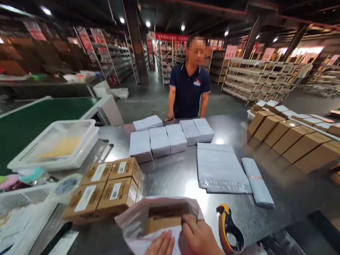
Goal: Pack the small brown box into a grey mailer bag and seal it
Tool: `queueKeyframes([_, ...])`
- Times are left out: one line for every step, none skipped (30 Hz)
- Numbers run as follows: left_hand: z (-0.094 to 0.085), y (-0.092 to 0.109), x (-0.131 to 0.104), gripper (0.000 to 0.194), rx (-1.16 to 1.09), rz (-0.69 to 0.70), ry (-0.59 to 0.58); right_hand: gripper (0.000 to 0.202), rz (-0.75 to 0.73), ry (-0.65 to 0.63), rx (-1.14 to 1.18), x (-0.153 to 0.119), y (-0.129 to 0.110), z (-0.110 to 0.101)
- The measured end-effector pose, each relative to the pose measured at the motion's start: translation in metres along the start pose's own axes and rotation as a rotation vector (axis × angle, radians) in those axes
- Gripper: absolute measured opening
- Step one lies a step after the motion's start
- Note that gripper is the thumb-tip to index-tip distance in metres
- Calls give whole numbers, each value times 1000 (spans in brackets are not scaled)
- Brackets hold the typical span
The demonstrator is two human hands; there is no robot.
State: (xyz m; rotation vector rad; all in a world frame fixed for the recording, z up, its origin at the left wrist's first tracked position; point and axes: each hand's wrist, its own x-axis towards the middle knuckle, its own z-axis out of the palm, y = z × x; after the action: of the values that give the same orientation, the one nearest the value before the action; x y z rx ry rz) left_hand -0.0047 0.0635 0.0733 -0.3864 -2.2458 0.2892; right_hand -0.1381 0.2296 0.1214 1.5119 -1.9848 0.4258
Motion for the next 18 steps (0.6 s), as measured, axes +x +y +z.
queueKeyframes([-4,5,-1,34,-41,-38,-75,29,-6,29,38,2,-5,-5])
queueKeyframes([-8,10,0,36,-81,-86,-122,30,-15,48,90,2,-12,-9])
queueKeyframes([-11,14,1,36,-117,-136,-138,30,-27,50,147,1,-19,-12])
queueKeyframes([-13,17,3,36,-145,-183,-125,30,-37,32,194,-1,-26,-13])
queueKeyframes([-15,19,4,36,-164,-228,-100,31,-37,2,215,-5,-33,-14])
queueKeyframes([-15,20,6,36,-178,-255,-80,32,-32,-32,210,-9,-39,-13])
queueKeyframes([-16,21,6,37,-186,-269,-75,34,-20,-63,180,-14,-43,-12])
queueKeyframes([-16,21,7,38,-185,-268,-90,35,1,-92,134,-18,-45,-10])
queueKeyframes([-16,21,8,39,-175,-255,-116,36,26,-124,82,-22,-46,-8])
queueKeyframes([-17,20,8,41,-156,-240,-150,38,50,-153,31,-25,-46,-6])
queueKeyframes([-17,19,10,42,-134,-223,-180,40,77,-179,-14,-28,-44,-4])
queueKeyframes([-18,18,11,43,-115,-211,-198,41,103,-203,-51,-29,-43,-2])
queueKeyframes([-19,18,13,44,-103,-210,-200,43,128,-229,-81,-30,-42,-1])
queueKeyframes([-20,17,16,44,-98,-215,-195,45,146,-249,-106,-31,-42,1])
queueKeyframes([-22,17,18,44,-104,-227,-190,46,154,-265,-125,-31,-42,2])
queueKeyframes([-25,16,20,43,-125,-242,-190,47,155,-274,-136,-30,-43,2])
queueKeyframes([-29,14,21,42,-161,-258,-193,46,150,-274,-141,-30,-43,3])
queueKeyframes([-33,12,21,40,-210,-275,-193,46,139,-270,-140,-29,-44,4])
